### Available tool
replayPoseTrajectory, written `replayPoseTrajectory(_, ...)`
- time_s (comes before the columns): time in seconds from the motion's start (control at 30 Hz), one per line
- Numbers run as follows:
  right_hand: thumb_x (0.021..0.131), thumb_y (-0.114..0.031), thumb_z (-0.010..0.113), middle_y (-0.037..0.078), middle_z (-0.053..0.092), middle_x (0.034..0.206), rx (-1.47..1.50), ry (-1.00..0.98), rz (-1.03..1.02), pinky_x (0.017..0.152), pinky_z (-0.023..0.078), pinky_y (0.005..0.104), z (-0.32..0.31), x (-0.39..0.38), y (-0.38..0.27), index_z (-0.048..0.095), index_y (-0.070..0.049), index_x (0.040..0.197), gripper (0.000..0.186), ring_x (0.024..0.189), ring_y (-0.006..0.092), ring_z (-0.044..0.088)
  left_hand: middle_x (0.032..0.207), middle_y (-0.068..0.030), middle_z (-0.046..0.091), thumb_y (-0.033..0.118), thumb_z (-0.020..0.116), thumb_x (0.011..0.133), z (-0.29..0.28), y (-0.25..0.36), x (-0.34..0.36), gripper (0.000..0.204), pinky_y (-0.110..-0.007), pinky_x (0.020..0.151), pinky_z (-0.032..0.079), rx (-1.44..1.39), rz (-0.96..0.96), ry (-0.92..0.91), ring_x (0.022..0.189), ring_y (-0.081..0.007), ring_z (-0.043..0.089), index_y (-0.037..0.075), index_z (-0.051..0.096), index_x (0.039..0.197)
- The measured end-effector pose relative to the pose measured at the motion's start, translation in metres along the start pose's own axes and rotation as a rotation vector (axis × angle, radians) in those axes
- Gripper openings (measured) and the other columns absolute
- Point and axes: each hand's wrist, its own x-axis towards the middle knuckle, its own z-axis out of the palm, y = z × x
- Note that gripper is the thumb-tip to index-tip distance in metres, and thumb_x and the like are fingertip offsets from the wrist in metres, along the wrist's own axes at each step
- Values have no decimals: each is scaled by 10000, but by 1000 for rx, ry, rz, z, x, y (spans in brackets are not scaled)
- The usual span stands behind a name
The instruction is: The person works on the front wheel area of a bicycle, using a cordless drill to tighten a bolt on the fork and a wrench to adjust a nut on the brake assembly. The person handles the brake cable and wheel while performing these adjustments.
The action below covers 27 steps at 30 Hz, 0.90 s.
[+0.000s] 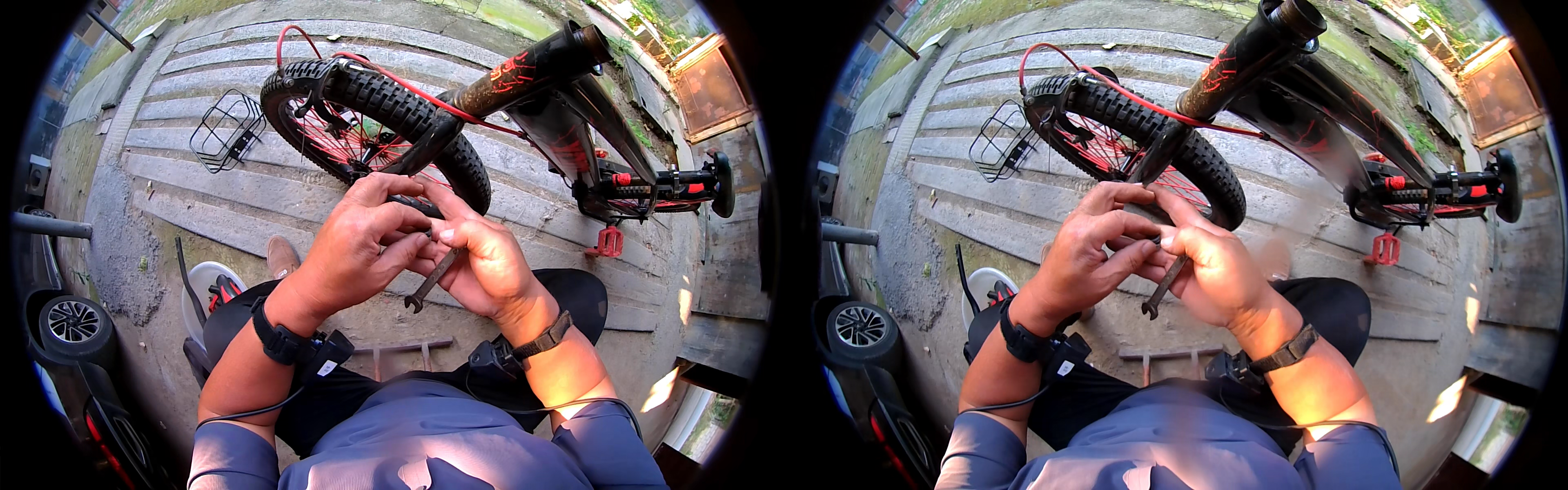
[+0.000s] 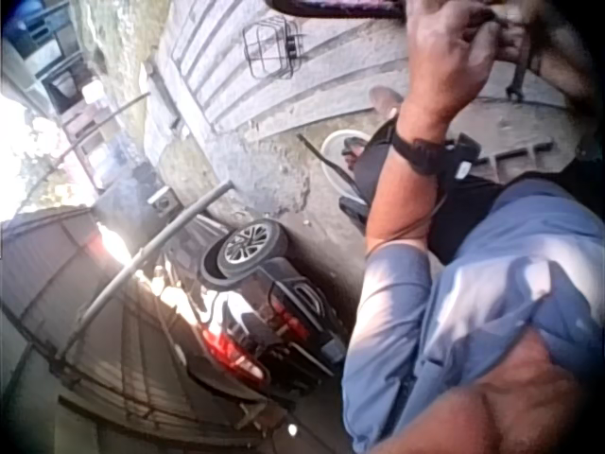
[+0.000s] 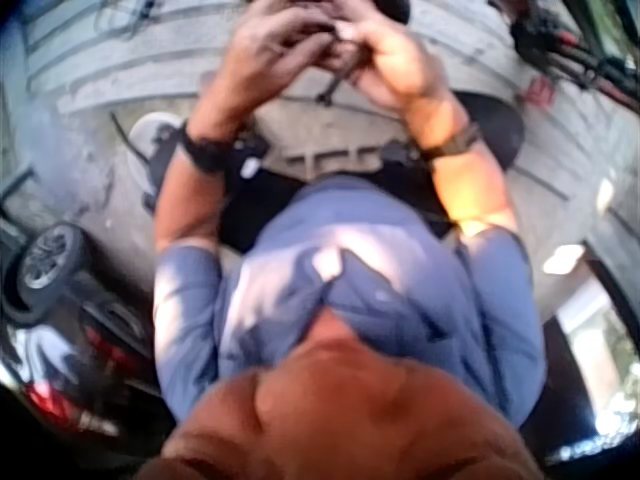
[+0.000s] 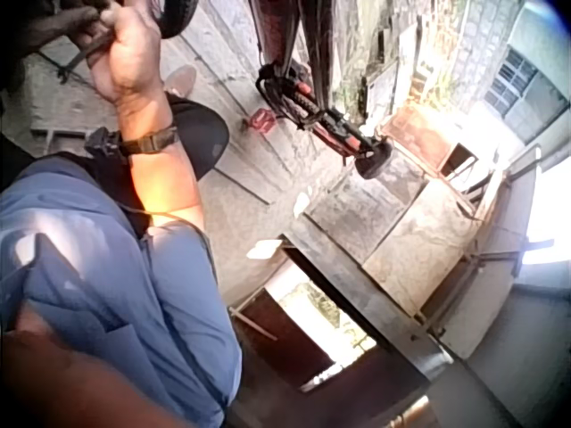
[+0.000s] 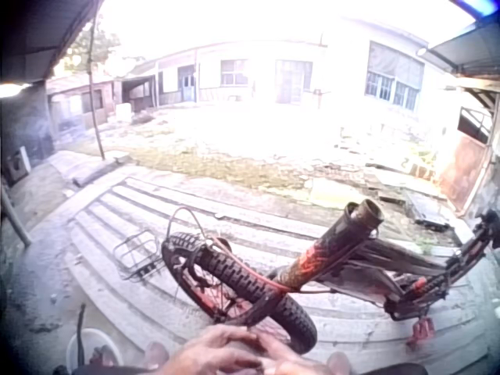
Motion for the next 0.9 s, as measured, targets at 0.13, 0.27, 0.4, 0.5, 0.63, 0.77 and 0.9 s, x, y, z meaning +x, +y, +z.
replayPoseTrajectory(0.13,964,-60,412,96,566,1222,-44,-30,-10,934,492,328,-5,0,2,203,-65,1571,642,1035,145,594,1231,-185,569,-38,661,863,4,-4,0,117,-346,793,580,-86,-17,53,936,-260,684,-2,704,967)
replayPoseTrajectory(0.27,994,-66,408,66,569,1183,-88,-39,-3,915,506,297,-6,1,3,226,-64,1556,590,1032,122,595,1148,-175,620,-23,681,835,6,3,2,98,-406,820,536,-96,-41,129,971,-328,637,1,704,927)
replayPoseTrajectory(0.4,1007,-57,397,70,572,1200,-115,-28,-14,939,516,311,-4,1,4,253,-50,1539,551,1055,131,603,1102,-164,633,-42,653,863,12,6,0,74,-398,787,548,-208,-149,145,911,-310,655,-18,685,926)
replayPoseTrajectory(0.5,1014,-53,407,90,576,1247,-122,-15,-41,957,529,322,-6,3,7,281,-37,1524,526,1105,154,611,1164,-177,613,-62,618,895,9,-5,0,64,-333,808,555,42,17,111,957,-245,668,-32,654,939)
replayPoseTrajectory(0.63,1029,-77,446,114,601,1278,-131,15,-57,951,552,322,-14,6,8,335,-29,1494,481,1137,191,638,1120,-165,643,-38,608,909,7,-6,2,59,-356,883,516,-21,26,171,1011,-267,648,-22,645,952)
replayPoseTrajectory(0.77,1041,-125,485,127,653,1208,-185,99,-24,855,580,292,-16,6,6,413,-38,1428,403,1038,197,689,1101,-148,655,-6,598,929,4,-4,3,56,-347,899,499,-46,-4,235,1014,-252,638,-18,642,962)
replayPoseTrajectory(0.9,1042,-174,525,117,687,1068,-261,131,-17,648,551,222,-20,5,5,527,-43,1317,305,848,159,710,1104,-126,653,23,592,953,0,-4,2,66,-321,894,491,-74,-40,250,1011,-208,624,-16,644,968)
